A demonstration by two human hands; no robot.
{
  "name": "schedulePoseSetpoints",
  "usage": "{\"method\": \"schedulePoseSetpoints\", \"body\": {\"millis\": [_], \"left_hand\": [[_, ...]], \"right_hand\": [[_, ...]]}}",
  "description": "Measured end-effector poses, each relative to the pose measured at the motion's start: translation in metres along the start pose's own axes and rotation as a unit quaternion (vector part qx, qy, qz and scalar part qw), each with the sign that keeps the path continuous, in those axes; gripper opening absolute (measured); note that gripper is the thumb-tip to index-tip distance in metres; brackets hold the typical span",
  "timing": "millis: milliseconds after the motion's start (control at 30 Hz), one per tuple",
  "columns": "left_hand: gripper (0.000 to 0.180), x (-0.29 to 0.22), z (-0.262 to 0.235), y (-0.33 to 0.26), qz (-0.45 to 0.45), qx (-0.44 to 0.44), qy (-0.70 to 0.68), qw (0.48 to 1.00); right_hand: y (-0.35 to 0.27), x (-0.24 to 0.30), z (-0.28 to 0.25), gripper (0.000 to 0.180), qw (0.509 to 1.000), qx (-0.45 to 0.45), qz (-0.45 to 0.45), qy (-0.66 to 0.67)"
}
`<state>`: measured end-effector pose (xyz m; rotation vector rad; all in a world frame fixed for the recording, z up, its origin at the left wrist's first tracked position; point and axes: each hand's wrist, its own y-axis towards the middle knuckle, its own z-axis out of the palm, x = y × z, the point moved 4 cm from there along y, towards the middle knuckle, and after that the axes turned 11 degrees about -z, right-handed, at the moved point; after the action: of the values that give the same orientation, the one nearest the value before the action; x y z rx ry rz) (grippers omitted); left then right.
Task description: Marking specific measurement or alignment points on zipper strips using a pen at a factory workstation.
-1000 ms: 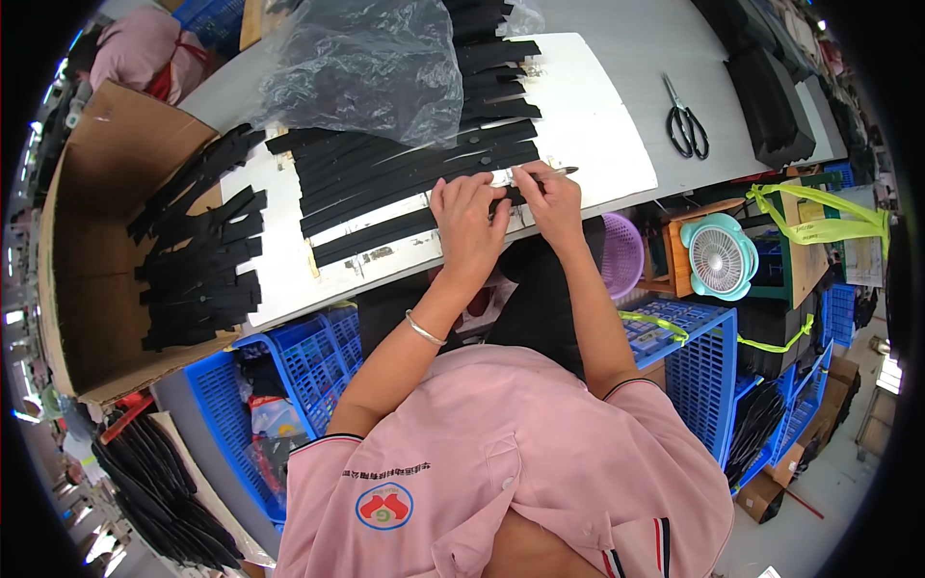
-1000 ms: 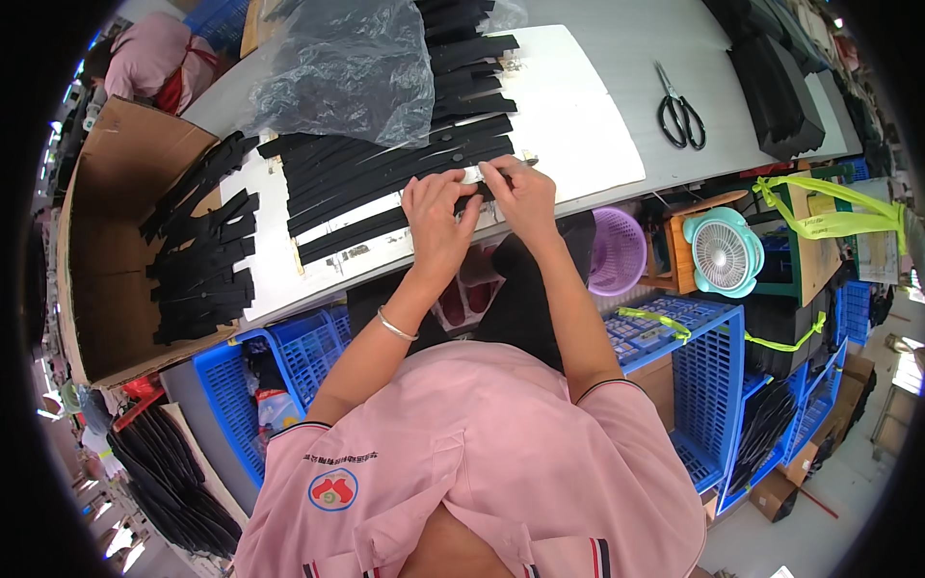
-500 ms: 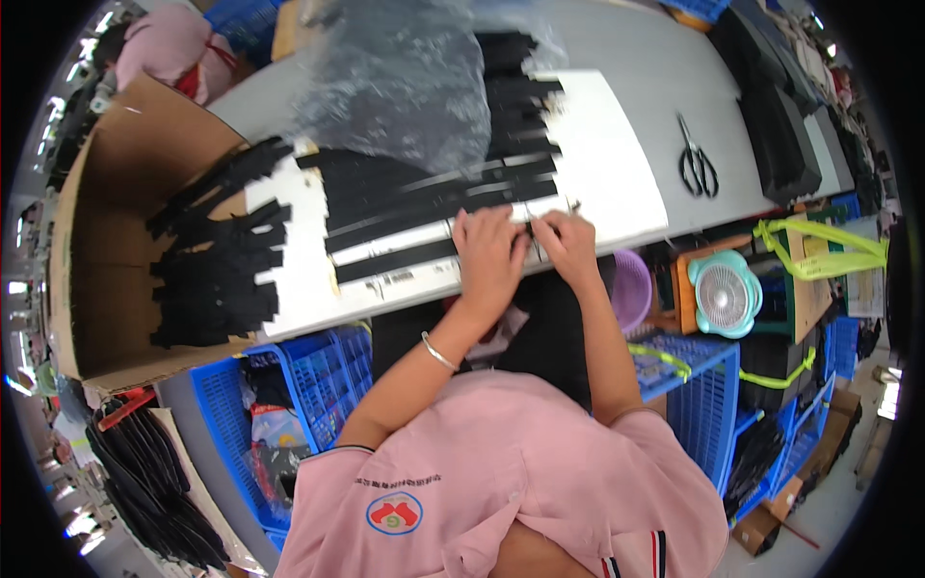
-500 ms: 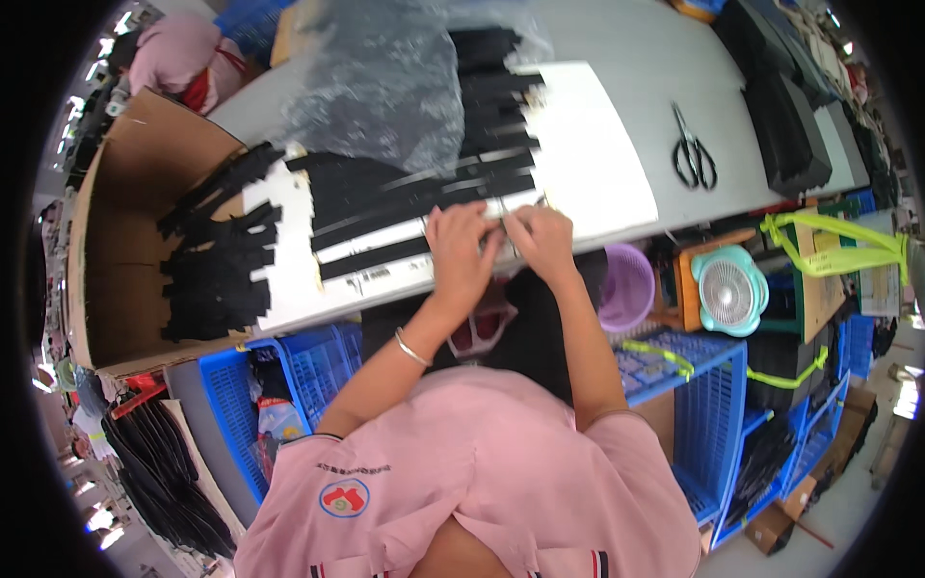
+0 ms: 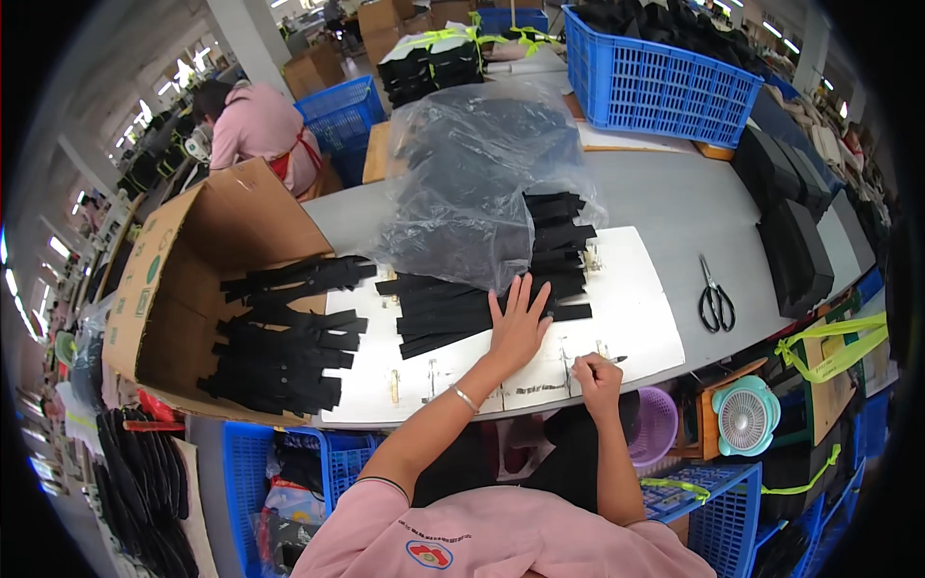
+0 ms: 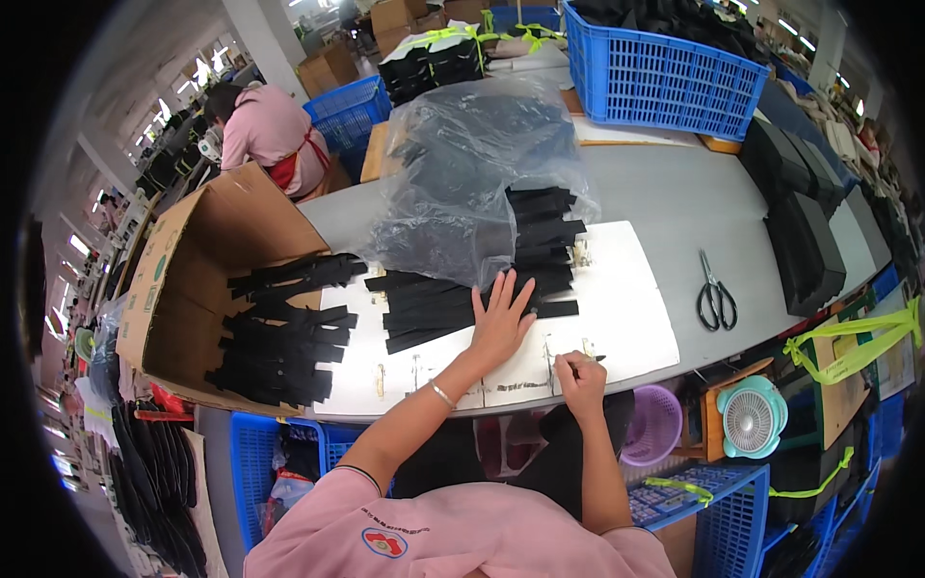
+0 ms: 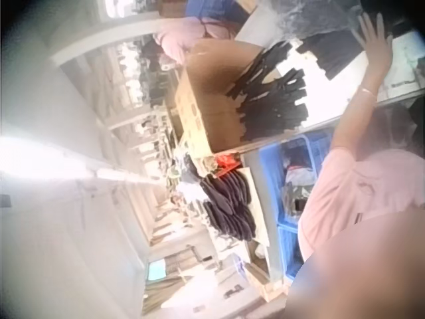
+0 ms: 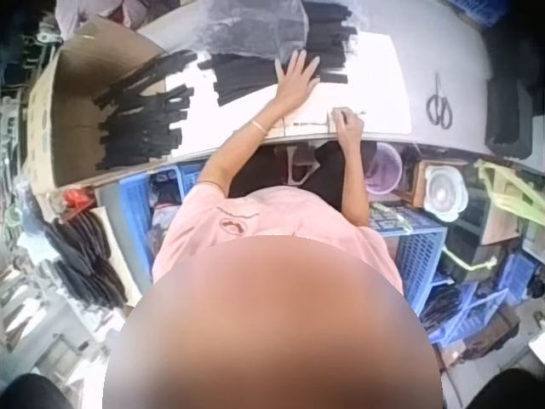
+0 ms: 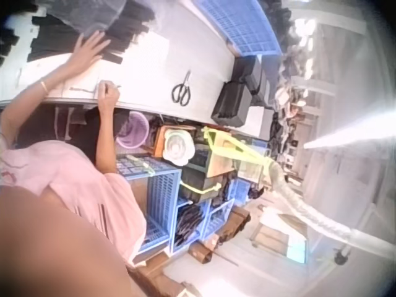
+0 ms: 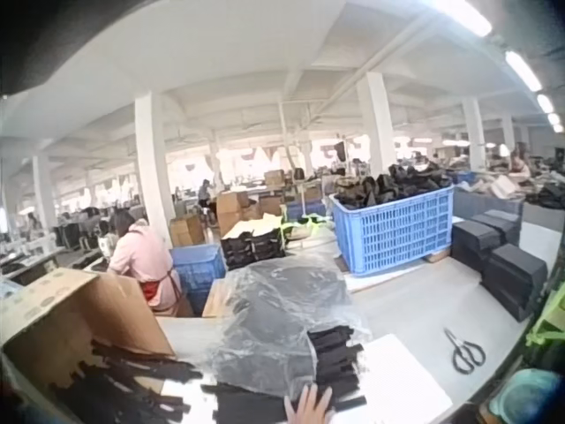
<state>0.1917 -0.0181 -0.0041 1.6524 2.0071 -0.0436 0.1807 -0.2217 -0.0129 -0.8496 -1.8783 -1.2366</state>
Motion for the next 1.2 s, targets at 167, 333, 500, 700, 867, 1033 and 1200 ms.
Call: {"method": "schedulePoseSetpoints", "body": {"millis": [167,333,500,700,867,1033,1200], "left_hand": [[0.061,0.029,0.003,0.062,-0.008,-0.023,0.037,0.999],[0.064,0.027,-0.006,0.052,-0.011,-0.036,-0.004,0.999],[0.058,0.028,-0.049,-0.026,-0.010,-0.018,-0.127,0.992],[0.036,0.123,-0.129,-0.125,-0.190,-0.191,-0.068,0.960],[0.060,0.242,-0.212,-0.179,-0.423,-0.376,0.130,0.814],[0.089,0.302,-0.230,-0.209,-0.595,-0.399,0.088,0.692],[0.096,0.294,-0.236,-0.187,-0.655,-0.317,0.073,0.682]], "right_hand": [[0.003,-0.001,0.004,0.019,1.000,0.017,0.021,-0.016],[0.008,-0.006,0.003,0.017,1.000,-0.007,0.020,0.007],[0.008,-0.016,0.003,0.017,0.998,-0.001,0.038,0.049],[0.006,-0.021,0.001,0.018,0.998,-0.026,0.030,0.055],[0.008,-0.016,0.002,0.018,0.998,-0.020,0.024,0.055],[0.010,-0.013,0.008,0.021,1.000,-0.004,0.022,0.004],[0.001,-0.027,-0.006,0.019,0.999,-0.010,0.030,0.019]]}}
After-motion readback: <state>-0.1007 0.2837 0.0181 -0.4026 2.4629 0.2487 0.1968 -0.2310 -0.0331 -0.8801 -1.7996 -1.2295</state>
